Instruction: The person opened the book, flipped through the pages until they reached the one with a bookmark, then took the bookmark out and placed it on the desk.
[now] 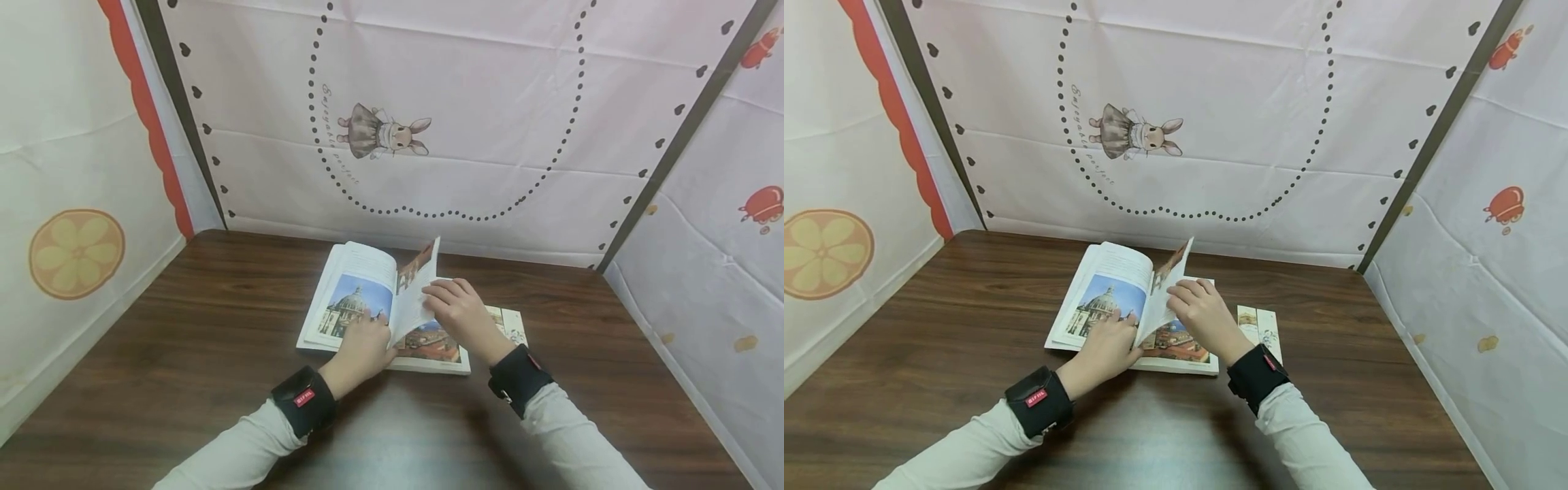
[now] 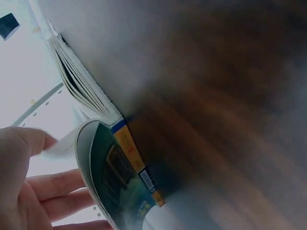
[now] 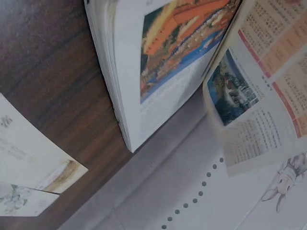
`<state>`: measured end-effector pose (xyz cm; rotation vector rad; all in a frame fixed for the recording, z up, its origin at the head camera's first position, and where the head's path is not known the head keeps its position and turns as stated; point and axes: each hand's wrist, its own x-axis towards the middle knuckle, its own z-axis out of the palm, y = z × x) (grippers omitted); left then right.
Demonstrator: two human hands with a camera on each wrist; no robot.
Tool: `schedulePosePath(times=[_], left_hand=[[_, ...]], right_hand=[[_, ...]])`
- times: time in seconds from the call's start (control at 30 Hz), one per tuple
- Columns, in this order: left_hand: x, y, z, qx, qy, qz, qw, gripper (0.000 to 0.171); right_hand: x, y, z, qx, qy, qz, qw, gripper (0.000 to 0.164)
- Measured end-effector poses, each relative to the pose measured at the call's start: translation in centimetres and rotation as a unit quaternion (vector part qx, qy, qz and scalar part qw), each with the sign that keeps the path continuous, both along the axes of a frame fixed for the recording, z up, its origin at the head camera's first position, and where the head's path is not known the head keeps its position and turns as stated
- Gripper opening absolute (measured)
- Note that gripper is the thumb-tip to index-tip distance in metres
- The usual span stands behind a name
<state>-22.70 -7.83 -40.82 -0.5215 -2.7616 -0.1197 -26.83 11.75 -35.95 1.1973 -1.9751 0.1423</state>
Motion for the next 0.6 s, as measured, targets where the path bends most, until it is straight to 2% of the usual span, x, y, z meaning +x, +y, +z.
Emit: schedulePosePath(times=[0.07,0.13,0.23,0.3,0.4,0.43,0.5,0.53,0.6], left_hand=[[-0.1,-0.3,-0.1,0.038,-0.002,0.004,0.9993,0.024],[-0.2,-0.7,0.0,0.091,-0.011,0.013,0.9957,0.024],[-0.4,-1.4,0.4,0.17,-0.044,0.035,0.9839,0.034],[-0.5,-1.9,0.7,0.22,-0.064,0.056,0.9717,0.035],[-0.7,-2.7,1.0,0.278,-0.07,0.085,0.9541,0.031],[-0.8,-3.0,1.1,0.291,-0.061,0.092,0.9504,0.03],[-0.8,-3.6,1.2,0.302,-0.029,0.099,0.9477,0.025],[-0.8,-4.0,1.2,0.306,-0.018,0.099,0.9466,0.022],[-0.6,-4.6,1.2,0.298,0.0,0.097,0.9495,0.016]], right_hand=[[0.0,0.1,-0.1,-0.021,-0.02,-0.009,1.0,0.022],[0.0,0.2,-0.3,-0.038,-0.055,-0.021,0.998,0.02],[0.0,0.5,-0.8,-0.022,-0.136,-0.053,0.989,0.022],[0.0,0.8,-1.3,0.016,-0.203,-0.083,0.976,0.024],[-0.1,1.2,-2.3,0.085,-0.303,-0.122,0.941,0.024],[-0.1,1.4,-2.7,0.101,-0.329,-0.128,0.93,0.024],[-0.1,1.7,-3.3,0.123,-0.365,-0.132,0.913,0.023],[-0.2,1.9,-3.6,0.13,-0.376,-0.133,0.908,0.022],[-0.3,2.1,-4.1,0.137,-0.389,-0.135,0.901,0.025]])
